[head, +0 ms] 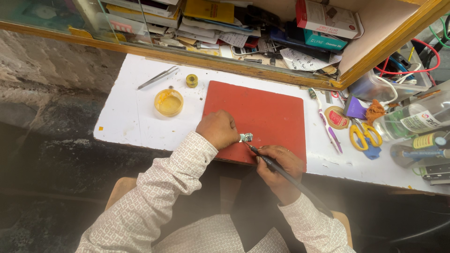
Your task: The person works on a small green circuit board at a repair bench. They hold the board with tweezers while applying flux or solder with a hand tool, scrub the board with a toothbrush, pick up a soldering iron from a station and solder components on the board, then set the board back on the mat.
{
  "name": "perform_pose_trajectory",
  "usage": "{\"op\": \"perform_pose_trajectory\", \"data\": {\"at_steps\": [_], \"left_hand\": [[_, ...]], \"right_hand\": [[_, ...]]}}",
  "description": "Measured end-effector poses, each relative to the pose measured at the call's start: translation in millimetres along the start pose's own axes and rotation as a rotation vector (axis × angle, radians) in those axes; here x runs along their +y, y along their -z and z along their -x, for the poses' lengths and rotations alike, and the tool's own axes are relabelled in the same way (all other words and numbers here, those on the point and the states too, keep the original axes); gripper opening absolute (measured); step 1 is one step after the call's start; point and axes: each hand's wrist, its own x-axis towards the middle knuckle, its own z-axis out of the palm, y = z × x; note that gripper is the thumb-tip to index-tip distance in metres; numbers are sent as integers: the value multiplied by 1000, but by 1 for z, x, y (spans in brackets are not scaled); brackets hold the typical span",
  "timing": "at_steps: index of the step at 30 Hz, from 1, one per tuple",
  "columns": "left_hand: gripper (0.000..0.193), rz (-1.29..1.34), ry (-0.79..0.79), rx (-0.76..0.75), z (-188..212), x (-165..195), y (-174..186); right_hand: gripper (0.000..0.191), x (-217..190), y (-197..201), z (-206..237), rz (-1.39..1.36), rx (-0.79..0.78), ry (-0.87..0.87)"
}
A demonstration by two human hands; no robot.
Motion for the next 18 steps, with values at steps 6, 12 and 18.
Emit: {"op": "perform_pose_trajectory", "data": {"at_steps": [6,12,18], "left_hand": [[16,-18,-4,5,-2,0,0],[15,-27,-26,21,-4,-2,-1],[16,-29,-12,14,-5,-1,-2]], "right_hand": [[20,-2,0,-3,3,8,-13],[19,-6,-1,-5,4,-9,-28],[21,-3,-2,1,4,71,-8]]}}
